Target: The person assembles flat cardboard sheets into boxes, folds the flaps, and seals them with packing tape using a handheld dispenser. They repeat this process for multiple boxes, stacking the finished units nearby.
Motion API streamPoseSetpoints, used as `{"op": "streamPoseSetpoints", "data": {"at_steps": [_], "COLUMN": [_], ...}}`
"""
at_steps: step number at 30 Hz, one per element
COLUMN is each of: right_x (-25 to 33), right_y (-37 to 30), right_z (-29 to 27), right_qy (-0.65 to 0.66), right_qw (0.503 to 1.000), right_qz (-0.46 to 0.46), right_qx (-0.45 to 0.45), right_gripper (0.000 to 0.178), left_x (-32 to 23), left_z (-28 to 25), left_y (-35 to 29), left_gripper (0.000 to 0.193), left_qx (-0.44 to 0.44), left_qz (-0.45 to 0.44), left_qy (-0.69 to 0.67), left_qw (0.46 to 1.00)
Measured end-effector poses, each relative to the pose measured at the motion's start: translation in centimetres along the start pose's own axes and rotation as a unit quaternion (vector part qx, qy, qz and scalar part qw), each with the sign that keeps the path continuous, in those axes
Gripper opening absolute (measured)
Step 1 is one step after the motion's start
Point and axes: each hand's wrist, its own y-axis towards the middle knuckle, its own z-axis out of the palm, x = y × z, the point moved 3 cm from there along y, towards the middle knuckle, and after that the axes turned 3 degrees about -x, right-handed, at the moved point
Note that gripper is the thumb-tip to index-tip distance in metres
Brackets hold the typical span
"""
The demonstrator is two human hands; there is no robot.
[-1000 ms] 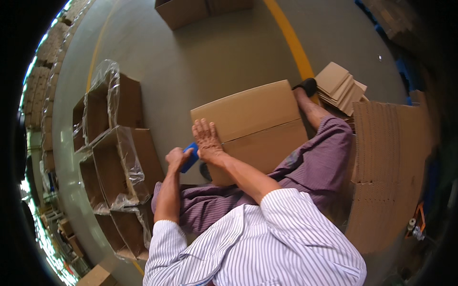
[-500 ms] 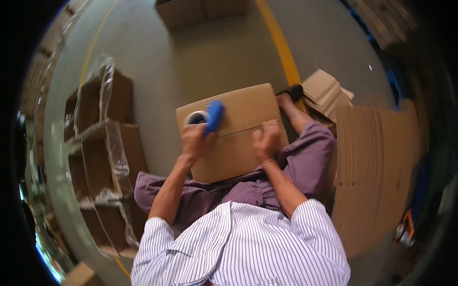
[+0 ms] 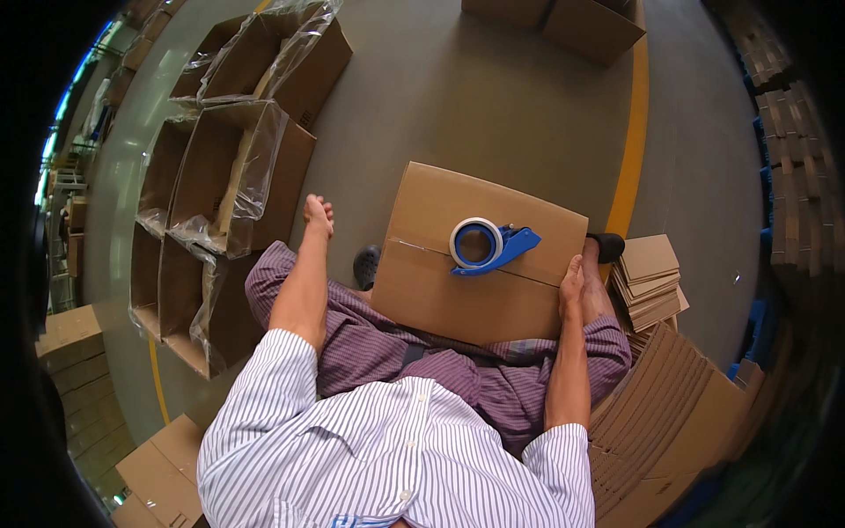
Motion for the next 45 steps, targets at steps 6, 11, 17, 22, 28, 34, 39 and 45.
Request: {"op": "streamPoseSetpoints", "data": {"at_steps": [6, 11, 17, 22, 28, 34, 39, 45], "right_x": [5.5, 4.6, 7.5, 6.5, 2.5, -1.8, -1.0, 8.7], "right_y": [-1.1, 2.1, 4.5, -7.5, -14.4, -14.2, -11.9, -4.0], "right_z": [1.8, 3.9, 5.7, 5.6, 5.3, 5.6, 8.7, 8.1], "right_qy": [-0.149, -0.091, -0.136, -0.238, -0.177, -0.03, 0.208, -0.051], "right_qw": [0.986, 0.99, 0.953, 0.844, 0.928, 0.924, 0.951, 0.957], "right_qz": [-0.074, -0.104, -0.262, -0.326, -0.117, -0.057, -0.054, -0.245], "right_qx": [0.024, 0.027, -0.067, -0.354, -0.305, -0.377, -0.224, -0.149], "right_gripper": [0.076, 0.075, 0.058, 0.075, 0.099, 0.094, 0.081, 0.085], "left_x": [14.0, 8.5, 0.3, -0.9, -1.7, -1.1, -1.4, -1.9], "left_z": [5.3, 7.1, 10.1, 9.5, 10.4, 9.4, 9.2, 7.5], "left_y": [-2.8, -4.3, -11.1, -8.7, -9.8, -9.5, -8.7, -11.1], "left_gripper": [0.049, 0.059, 0.071, 0.066, 0.055, 0.052, 0.051, 0.043], "left_qx": [0.14, 0.233, 0.337, 0.23, 0.287, 0.269, 0.259, 0.198], "left_qz": [0.189, 0.194, 0.287, 0.581, 0.471, 0.484, 0.447, 0.439], "left_qy": [0.362, 0.22, 0.287, 0.398, 0.382, 0.379, 0.343, 0.465], "left_qw": [0.902, 0.927, 0.849, 0.672, 0.742, 0.741, 0.785, 0.743]}}
